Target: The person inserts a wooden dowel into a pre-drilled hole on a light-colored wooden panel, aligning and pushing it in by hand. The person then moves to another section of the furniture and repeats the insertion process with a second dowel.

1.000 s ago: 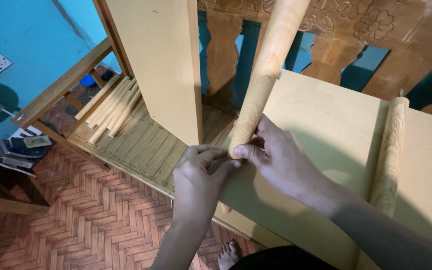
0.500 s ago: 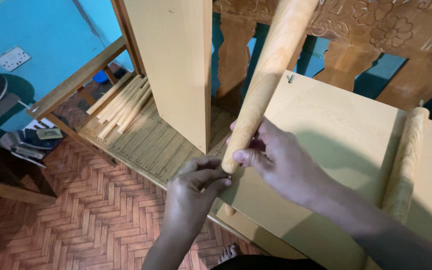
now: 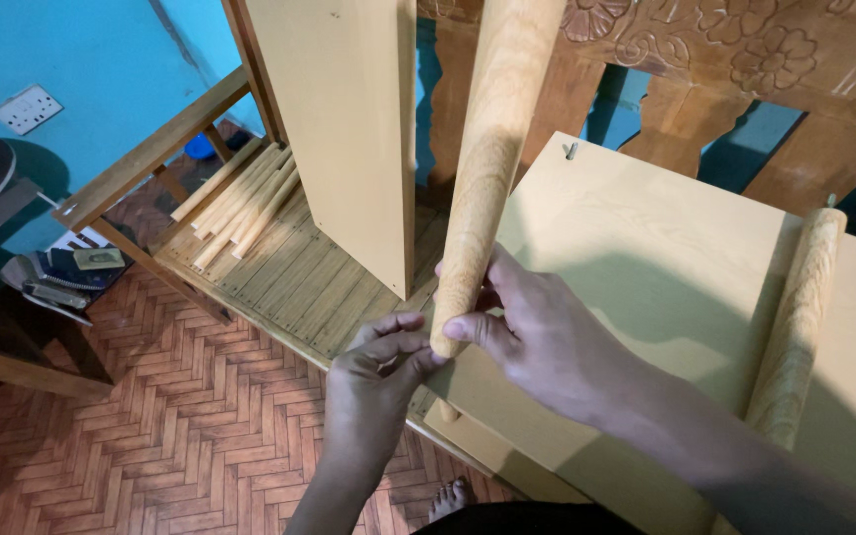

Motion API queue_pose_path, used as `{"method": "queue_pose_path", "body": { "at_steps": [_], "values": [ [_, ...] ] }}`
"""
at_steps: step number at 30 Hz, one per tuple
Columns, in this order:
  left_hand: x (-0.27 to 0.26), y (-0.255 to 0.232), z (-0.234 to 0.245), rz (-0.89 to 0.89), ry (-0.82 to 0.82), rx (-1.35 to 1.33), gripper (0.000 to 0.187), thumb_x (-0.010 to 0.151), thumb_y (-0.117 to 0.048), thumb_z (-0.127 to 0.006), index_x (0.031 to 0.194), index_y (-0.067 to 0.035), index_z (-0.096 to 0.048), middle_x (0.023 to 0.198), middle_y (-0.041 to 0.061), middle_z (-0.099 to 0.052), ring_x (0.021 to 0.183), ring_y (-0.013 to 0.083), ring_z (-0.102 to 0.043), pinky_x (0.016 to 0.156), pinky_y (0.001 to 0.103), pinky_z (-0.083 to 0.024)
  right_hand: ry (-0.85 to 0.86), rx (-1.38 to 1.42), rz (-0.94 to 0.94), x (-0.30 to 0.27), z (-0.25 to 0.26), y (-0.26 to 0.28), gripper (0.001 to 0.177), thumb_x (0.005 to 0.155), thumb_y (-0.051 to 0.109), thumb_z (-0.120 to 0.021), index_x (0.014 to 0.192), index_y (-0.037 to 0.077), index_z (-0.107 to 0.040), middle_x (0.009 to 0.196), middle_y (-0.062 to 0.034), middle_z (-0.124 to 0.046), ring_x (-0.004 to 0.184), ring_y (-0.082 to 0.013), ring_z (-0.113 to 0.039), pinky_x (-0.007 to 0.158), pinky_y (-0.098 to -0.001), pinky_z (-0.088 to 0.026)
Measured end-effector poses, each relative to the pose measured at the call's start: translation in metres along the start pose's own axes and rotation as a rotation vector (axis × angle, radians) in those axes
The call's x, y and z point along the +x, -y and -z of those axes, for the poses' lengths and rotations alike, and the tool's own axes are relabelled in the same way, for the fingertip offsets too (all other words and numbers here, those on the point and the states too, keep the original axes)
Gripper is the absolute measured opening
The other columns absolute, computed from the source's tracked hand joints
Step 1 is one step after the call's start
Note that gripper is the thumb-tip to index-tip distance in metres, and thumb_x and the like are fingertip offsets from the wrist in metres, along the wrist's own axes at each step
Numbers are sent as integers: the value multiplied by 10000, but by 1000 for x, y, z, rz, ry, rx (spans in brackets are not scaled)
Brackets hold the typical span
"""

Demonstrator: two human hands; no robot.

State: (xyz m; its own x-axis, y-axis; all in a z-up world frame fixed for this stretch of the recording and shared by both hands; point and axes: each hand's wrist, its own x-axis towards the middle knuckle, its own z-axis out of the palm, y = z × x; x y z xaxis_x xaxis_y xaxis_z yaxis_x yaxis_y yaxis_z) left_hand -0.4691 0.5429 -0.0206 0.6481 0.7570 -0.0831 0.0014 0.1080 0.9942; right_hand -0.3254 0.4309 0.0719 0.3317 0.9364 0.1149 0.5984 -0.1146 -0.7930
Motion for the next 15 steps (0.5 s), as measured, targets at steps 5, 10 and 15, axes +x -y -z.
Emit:
{"method": "queue_pose_path", "body": {
  "at_steps": [5, 10, 15],
  "values": [
    [-1, -4, 1, 61, 17, -8, 163, 805, -3, -765, 958, 39, -800, 1264, 60, -647, 1087, 143, -682, 938, 295, -612, -46, 30, 60, -3, -1, -4, 435, 941, 277, -639, 1282, 38, -514, 980, -116, -782, 947, -228, -809, 840, -361, -640],
    [-2, -12, 3, 96, 54, 37, 190, 822, -84, -766, 986, -1, -817, 1291, 39, -635, 1131, 131, -648, 982, 300, -545, -16, 35, 31, -3, -1, -4, 412, 937, 280, -658, 1253, 42, -541, 987, -105, -795, 976, -233, -805, 855, -370, -620],
    [-4, -21, 1, 182, 58, 105, 211, 831, -132, -776, 985, 10, -802, 1323, 21, -620, 1130, 117, -657, 979, 298, -576, 45, -7, 9, 1, 0, -3, 474, 922, 321, -661, 1260, 32, -498, 1010, -108, -770, 996, -240, -788, 868, -371, -614]
  ]
}}
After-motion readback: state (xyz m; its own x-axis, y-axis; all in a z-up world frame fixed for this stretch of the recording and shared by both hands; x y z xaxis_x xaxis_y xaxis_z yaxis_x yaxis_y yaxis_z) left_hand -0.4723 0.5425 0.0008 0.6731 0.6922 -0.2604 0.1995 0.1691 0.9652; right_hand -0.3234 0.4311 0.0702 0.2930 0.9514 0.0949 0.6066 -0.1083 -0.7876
